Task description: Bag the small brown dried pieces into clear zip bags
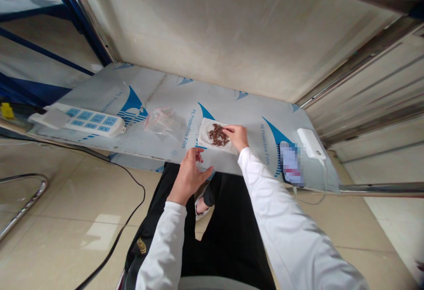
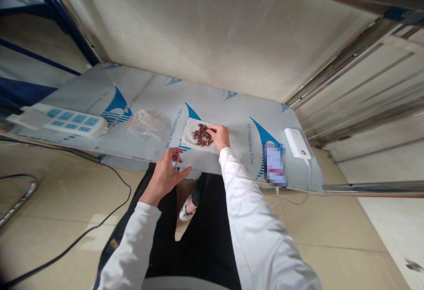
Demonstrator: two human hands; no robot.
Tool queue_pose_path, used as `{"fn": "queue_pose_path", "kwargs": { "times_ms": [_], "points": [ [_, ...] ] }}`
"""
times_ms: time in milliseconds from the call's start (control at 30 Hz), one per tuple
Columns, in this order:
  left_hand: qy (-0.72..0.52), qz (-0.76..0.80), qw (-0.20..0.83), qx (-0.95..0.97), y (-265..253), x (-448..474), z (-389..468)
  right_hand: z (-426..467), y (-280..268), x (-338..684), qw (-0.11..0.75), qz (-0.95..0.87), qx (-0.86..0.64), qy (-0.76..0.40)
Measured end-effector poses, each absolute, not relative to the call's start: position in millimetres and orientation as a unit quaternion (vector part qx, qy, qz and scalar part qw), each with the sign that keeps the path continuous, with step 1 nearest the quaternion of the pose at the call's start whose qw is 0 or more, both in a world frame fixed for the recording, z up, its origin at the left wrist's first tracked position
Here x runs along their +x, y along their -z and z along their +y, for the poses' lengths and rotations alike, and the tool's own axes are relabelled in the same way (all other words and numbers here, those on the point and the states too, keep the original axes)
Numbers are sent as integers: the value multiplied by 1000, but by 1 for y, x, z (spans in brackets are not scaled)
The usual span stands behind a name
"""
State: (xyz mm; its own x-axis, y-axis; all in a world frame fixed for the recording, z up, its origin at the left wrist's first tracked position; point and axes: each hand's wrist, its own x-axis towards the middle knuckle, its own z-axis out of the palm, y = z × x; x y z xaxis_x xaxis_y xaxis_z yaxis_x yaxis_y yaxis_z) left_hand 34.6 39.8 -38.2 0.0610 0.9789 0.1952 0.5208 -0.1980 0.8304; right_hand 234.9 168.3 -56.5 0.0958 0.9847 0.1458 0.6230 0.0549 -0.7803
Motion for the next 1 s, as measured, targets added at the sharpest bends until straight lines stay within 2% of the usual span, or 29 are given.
{"fn": "queue_pose_path", "kwargs": {
  "times_ms": [133,233,333,433,800,1000],
  "points": [
    [-408,563,288,658,37,36,40,148,38,229,405,-594,-622,-310],
    [-421,558,288,655,34,37,39,114,7,216,421,-581,-562,-411],
    [-431,550,294,652,24,41,38,78,-28,202,390,-586,-499,-505],
    [-437,539,306,652,12,46,35,55,-51,191,348,-615,-467,-532],
    [-445,533,305,652,-8,46,26,48,-64,181,303,-698,-476,-441],
    [-435,519,305,669,-12,51,24,48,-80,178,207,-801,-468,-311]
  ]
}}
